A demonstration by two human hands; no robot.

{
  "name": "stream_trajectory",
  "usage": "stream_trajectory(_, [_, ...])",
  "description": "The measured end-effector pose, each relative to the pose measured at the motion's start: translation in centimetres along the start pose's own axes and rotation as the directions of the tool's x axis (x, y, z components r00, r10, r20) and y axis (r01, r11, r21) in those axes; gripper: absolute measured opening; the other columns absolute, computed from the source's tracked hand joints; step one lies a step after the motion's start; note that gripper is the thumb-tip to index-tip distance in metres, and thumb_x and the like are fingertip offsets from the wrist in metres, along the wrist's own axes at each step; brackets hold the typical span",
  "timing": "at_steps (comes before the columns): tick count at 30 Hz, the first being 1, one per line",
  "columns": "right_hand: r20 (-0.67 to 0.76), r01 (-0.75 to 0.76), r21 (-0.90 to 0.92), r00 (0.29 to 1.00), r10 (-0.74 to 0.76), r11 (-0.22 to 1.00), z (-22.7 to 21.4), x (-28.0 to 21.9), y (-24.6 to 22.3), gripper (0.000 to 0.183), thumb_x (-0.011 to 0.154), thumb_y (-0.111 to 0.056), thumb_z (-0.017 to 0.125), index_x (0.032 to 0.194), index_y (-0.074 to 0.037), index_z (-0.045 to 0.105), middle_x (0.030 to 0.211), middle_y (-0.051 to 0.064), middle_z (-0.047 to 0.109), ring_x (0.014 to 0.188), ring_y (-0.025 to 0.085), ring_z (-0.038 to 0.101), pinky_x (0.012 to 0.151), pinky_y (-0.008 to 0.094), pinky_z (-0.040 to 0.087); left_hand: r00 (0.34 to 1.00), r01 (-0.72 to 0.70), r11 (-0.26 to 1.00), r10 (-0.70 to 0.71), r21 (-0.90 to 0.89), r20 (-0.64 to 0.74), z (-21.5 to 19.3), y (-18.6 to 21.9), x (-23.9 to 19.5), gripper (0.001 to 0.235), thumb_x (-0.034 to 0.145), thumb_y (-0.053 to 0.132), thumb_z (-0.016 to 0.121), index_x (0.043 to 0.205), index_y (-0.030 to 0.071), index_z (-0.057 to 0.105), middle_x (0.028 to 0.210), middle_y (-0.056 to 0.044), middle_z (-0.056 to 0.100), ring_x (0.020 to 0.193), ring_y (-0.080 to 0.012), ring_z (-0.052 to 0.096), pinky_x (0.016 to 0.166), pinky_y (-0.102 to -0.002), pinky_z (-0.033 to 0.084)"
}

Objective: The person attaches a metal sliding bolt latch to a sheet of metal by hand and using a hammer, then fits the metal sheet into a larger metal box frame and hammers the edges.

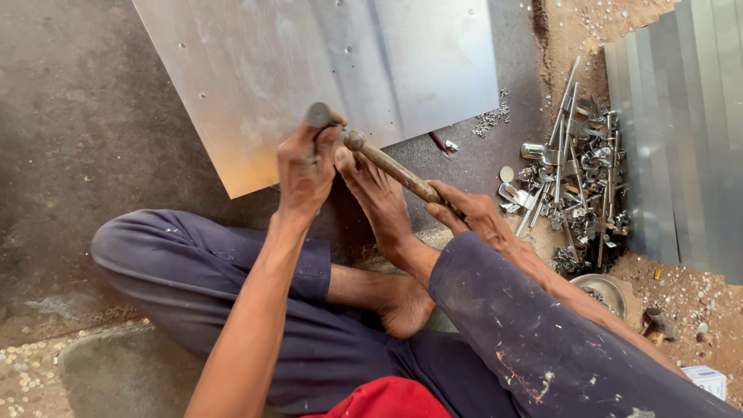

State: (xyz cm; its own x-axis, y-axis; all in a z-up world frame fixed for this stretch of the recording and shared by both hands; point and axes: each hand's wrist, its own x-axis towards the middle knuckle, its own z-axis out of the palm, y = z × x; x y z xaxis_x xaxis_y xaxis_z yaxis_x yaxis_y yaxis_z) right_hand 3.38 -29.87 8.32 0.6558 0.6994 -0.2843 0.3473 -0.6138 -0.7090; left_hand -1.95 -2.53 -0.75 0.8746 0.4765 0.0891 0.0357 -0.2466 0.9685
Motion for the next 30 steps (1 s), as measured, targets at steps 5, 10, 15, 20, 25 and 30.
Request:
stream_trajectory(5, [-0.046, -0.139, -0.003, 0.989, 0.139, 0.990, 0.6, -0.7, 1.9, 0.046, 0.101, -0.030, 0.061, 0.139, -0.006, 0.059, 0.065, 0.008, 0.062, 0.050, 0.013, 0.050, 0.047, 0.035, 0.042, 0.972, -0.229, 0.970, 0.232, 0.083, -0.027, 0.7, -1.0, 0.0, 0.014, 0.110, 0.018, 0.058, 0.120, 0.010, 0.065, 0.097, -0.009, 0.075, 0.079, -0.0220, 0.073, 0.067, -0.035, 0.059])
stream_trajectory(10, [-0.154, -0.054, 0.017, 0.986, 0.056, 0.998, 0.7, -2.4, 4.5, 0.053, 0.099, -0.031, 0.065, 0.142, 0.000, 0.057, 0.070, 0.003, 0.065, 0.054, 0.007, 0.054, 0.046, 0.029, 0.043, 0.987, -0.158, 0.986, 0.156, 0.059, 0.030, 1.3, -2.8, 1.6, 0.016, 0.108, 0.018, 0.057, 0.122, 0.010, 0.061, 0.099, -0.006, 0.078, 0.072, -0.0169, 0.074, 0.059, -0.033, 0.060])
stream_trajectory(15, [-0.165, -0.026, 0.056, 0.986, 0.035, 0.998, 0.9, -1.8, 3.6, 0.052, 0.101, -0.032, 0.065, 0.143, -0.002, 0.058, 0.072, 0.005, 0.063, 0.057, 0.008, 0.052, 0.049, 0.030, 0.043, 0.964, -0.265, 0.962, 0.262, -0.070, -0.053, 1.7, -2.9, 2.1, 0.014, 0.111, 0.014, 0.057, 0.124, 0.010, 0.061, 0.102, -0.009, 0.076, 0.096, -0.0198, 0.078, 0.073, -0.033, 0.068])
stream_trajectory(20, [-0.061, -0.030, -0.004, 0.998, 0.030, 1.000, 1.7, 0.0, 2.8, 0.047, 0.103, -0.037, 0.058, 0.140, -0.008, 0.059, 0.074, 0.005, 0.065, 0.053, 0.010, 0.053, 0.047, 0.030, 0.049, 0.986, -0.136, 0.982, 0.122, -0.131, -0.110, 1.1, -2.0, 2.0, 0.009, 0.110, 0.012, 0.059, 0.117, 0.006, 0.062, 0.102, -0.009, 0.079, 0.098, -0.0169, 0.079, 0.075, -0.031, 0.064])
stream_trajectory(25, [-0.025, -0.024, 0.007, 0.999, 0.024, 1.000, 1.5, 0.1, 2.0, 0.047, 0.103, -0.037, 0.057, 0.140, -0.009, 0.058, 0.072, 0.003, 0.064, 0.052, 0.009, 0.051, 0.045, 0.029, 0.046, 0.984, -0.163, 0.979, 0.152, -0.125, -0.097, 0.7, -1.6, 1.8, 0.010, 0.111, 0.010, 0.058, 0.120, 0.007, 0.063, 0.102, -0.007, 0.079, 0.094, -0.0177, 0.078, 0.074, -0.032, 0.062])
stream_trajectory(30, [-0.089, -0.054, 0.053, 0.994, 0.059, 0.997, 0.9, -0.6, 2.3, 0.048, 0.102, -0.037, 0.057, 0.137, -0.004, 0.059, 0.063, 0.001, 0.058, 0.047, 0.009, 0.048, 0.040, 0.028, 0.042, 0.964, -0.245, 0.969, 0.240, 0.024, 0.117, 0.3, -1.8, 1.3, 0.016, 0.106, 0.010, 0.062, 0.121, 0.008, 0.065, 0.104, -0.007, 0.078, 0.079, -0.0186, 0.076, 0.067, -0.032, 0.063])
